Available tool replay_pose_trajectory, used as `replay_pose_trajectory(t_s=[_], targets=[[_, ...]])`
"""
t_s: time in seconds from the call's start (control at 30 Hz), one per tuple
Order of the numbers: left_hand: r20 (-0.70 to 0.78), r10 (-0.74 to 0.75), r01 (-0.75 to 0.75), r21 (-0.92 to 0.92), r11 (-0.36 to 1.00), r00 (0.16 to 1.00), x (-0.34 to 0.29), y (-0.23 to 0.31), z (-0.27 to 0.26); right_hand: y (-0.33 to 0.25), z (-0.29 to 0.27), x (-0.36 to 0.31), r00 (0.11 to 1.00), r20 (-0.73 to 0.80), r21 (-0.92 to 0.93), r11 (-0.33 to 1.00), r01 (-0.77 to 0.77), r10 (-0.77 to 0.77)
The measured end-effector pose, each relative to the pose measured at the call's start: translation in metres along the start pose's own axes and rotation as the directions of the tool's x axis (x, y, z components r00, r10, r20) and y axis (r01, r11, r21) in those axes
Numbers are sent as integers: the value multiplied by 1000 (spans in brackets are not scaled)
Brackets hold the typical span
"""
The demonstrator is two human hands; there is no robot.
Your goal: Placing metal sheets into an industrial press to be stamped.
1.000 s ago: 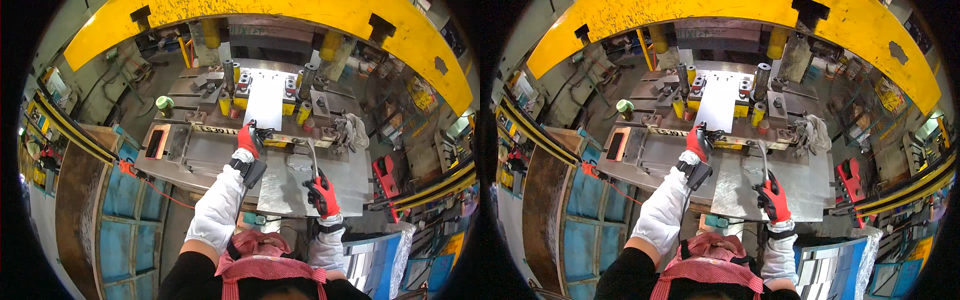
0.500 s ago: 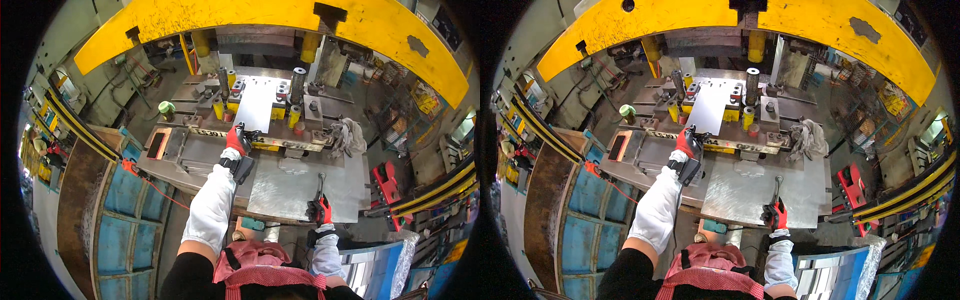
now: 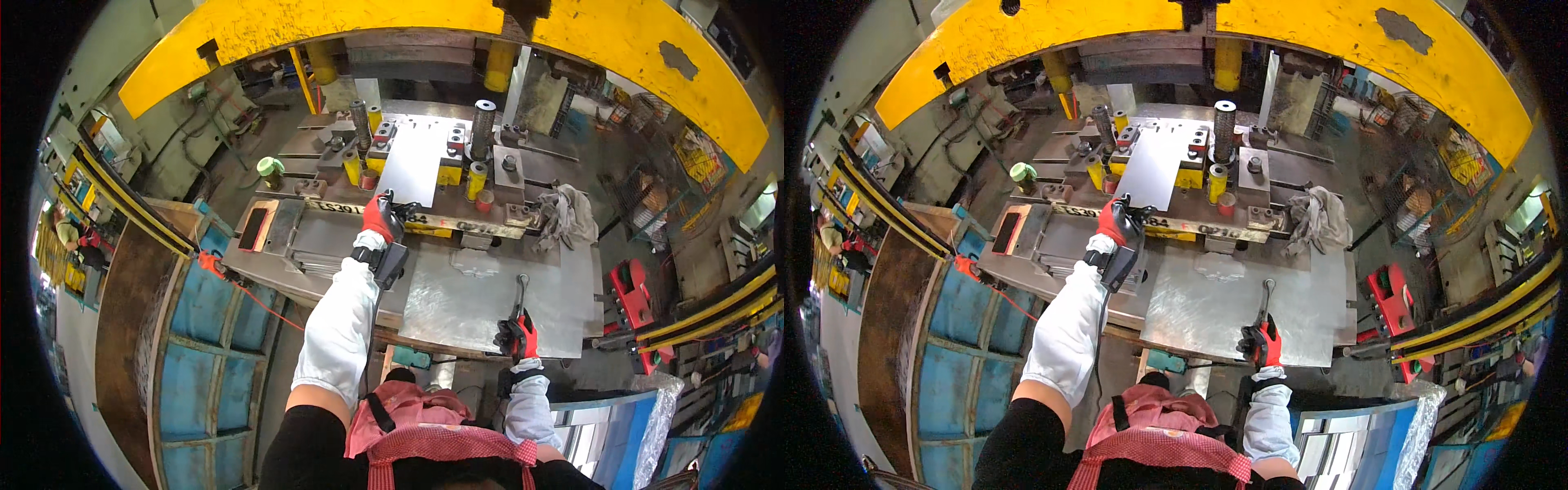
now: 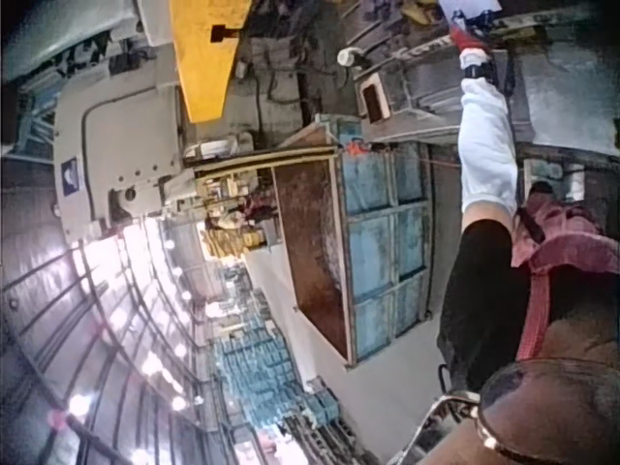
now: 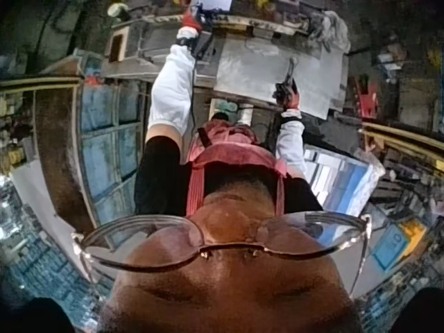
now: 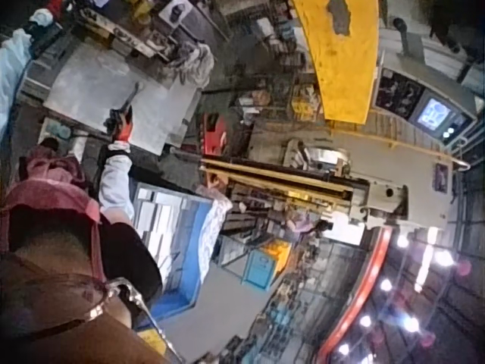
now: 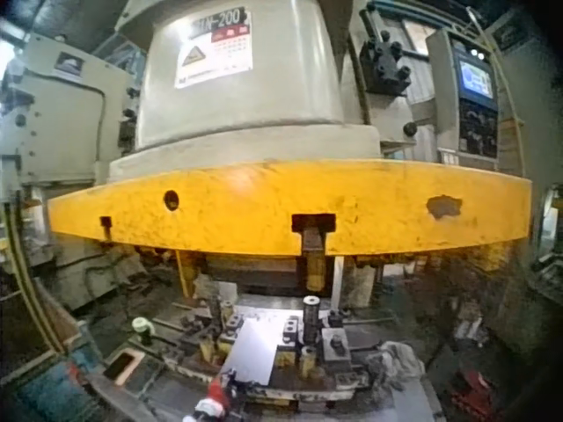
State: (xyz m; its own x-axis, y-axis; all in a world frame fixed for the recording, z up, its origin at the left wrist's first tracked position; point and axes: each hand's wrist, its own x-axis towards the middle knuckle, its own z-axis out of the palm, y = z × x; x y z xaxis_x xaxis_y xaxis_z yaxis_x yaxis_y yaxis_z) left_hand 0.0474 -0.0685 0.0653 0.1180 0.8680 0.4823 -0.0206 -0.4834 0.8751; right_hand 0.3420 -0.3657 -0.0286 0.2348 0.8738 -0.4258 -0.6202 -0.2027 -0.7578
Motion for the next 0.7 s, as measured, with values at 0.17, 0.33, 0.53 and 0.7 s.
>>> replay_pose_trajectory(t_s=[0.17, 0.33, 0.53, 0.7], targets=[[31, -592, 360, -819, 447, 805, 6, 29, 6, 2, -8, 3, 996, 86, 109, 994, -29, 20], [-48, -514, 351, -676, 648, 857, 8, 13, 1, 6, -6, 6, 999, -38, -55, 998, -38, 36], [-111, -413, 247, -654, 715, 904, 3, 8, 1, 8, 1, 3, 1000, -6, -14, 1000, 2, -2], [165, 12, -141, 799, 585, 986, 3, 12, 5, 11, -29, 9, 997, 80, 39, 999, 21, -25]])
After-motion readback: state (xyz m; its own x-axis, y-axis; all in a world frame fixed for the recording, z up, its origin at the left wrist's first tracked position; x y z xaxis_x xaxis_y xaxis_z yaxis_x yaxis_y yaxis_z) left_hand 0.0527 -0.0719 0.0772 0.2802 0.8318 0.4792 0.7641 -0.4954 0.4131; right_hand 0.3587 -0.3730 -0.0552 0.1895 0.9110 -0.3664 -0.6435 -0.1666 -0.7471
